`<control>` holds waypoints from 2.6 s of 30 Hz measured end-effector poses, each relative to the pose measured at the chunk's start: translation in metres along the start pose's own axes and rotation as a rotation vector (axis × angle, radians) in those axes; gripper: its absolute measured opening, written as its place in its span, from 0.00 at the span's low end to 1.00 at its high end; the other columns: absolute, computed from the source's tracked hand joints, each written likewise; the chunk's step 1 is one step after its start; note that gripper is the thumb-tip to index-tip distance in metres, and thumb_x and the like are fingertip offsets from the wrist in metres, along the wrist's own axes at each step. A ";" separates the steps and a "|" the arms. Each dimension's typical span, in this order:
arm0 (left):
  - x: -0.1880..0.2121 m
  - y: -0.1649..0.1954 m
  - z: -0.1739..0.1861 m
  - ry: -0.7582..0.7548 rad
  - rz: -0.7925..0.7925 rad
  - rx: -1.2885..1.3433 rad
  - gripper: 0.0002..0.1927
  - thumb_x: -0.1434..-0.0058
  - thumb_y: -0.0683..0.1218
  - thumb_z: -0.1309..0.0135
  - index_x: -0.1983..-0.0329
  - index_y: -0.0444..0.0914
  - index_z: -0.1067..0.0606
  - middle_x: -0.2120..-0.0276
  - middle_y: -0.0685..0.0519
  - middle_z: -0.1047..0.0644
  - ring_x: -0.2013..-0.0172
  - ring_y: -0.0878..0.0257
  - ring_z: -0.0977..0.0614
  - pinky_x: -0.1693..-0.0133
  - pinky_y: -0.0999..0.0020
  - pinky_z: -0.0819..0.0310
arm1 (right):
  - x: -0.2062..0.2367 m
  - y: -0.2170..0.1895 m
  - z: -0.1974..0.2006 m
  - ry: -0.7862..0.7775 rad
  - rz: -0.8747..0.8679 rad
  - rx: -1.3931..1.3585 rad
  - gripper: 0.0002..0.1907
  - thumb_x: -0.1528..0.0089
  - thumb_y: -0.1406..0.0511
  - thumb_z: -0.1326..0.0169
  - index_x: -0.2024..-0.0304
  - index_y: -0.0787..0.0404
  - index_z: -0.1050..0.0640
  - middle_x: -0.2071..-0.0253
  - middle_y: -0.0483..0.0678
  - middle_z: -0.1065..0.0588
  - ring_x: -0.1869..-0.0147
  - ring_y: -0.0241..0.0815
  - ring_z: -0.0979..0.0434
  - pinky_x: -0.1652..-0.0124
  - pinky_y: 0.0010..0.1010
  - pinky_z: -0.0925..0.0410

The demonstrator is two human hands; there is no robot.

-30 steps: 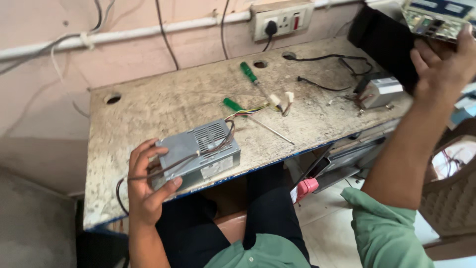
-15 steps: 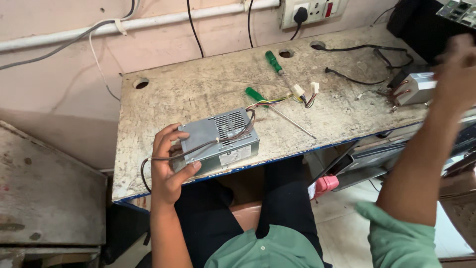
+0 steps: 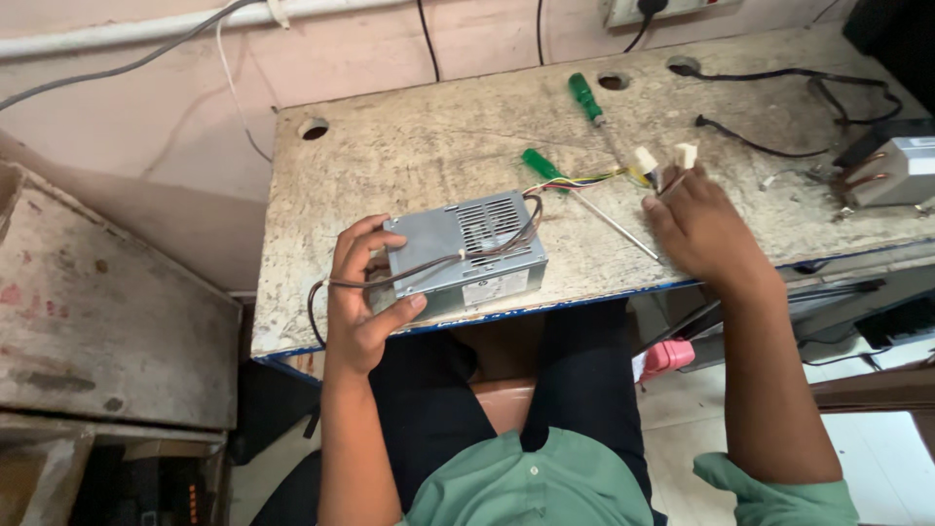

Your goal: The person handles a computer power supply unit, rotates it to inspect the sides and connectors, then uses a green screwdriver to remove screws from the casing. The person continues unscrewing multiple screws from different sides of the unit.

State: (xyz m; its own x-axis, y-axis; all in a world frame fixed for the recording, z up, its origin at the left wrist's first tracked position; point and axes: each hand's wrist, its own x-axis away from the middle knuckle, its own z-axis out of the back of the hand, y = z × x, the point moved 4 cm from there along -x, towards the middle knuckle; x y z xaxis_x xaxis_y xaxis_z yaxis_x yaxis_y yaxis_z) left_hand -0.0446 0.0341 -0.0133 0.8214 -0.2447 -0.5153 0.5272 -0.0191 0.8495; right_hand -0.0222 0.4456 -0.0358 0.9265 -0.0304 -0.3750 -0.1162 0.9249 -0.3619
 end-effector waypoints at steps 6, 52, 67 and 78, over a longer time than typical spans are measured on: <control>0.005 0.002 0.005 0.009 -0.016 -0.048 0.31 0.53 0.52 0.37 0.45 0.37 0.25 0.34 0.45 0.33 0.45 0.55 0.22 0.44 0.60 0.26 | 0.015 -0.069 -0.006 -0.047 0.232 -0.143 0.26 0.29 0.59 0.56 0.36 0.74 0.32 0.31 0.71 0.36 0.25 0.67 0.41 0.32 0.49 0.46; -0.143 0.073 -0.066 -0.437 -0.006 0.070 0.30 0.30 0.65 0.54 0.38 0.39 0.32 0.47 0.46 0.22 0.51 0.59 0.19 0.52 0.64 0.26 | 0.017 -0.063 -0.011 0.158 -0.075 -0.995 0.08 0.35 0.69 0.42 0.54 0.65 0.20 0.52 0.47 0.21 0.46 0.35 0.25 0.44 0.27 0.34; -0.145 -0.025 -0.026 -0.285 -0.100 -0.581 0.15 0.32 0.53 0.45 0.52 0.38 0.19 0.62 0.50 0.16 0.62 0.56 0.14 0.58 0.62 0.21 | -0.003 -0.010 -0.021 0.669 -0.060 -1.052 0.04 0.30 0.73 0.45 0.52 0.67 0.24 0.59 0.46 0.24 0.55 0.36 0.25 0.50 0.29 0.31; -0.131 0.024 -0.022 -0.225 -0.272 -0.737 0.09 0.39 0.49 0.40 0.65 0.39 0.17 0.68 0.48 0.18 0.69 0.53 0.17 0.65 0.60 0.25 | -0.165 -0.004 -0.041 0.250 -0.075 0.170 0.23 0.41 0.58 0.35 0.49 0.65 0.20 0.56 0.65 0.22 0.53 0.65 0.22 0.55 0.52 0.29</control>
State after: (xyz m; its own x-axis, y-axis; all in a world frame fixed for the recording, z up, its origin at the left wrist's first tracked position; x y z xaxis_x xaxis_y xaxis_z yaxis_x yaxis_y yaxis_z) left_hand -0.1353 0.0871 0.0721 0.6219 -0.5136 -0.5912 0.7741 0.5172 0.3650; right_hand -0.1896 0.4316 -0.0079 0.8108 -0.1736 -0.5589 0.0300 0.9661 -0.2566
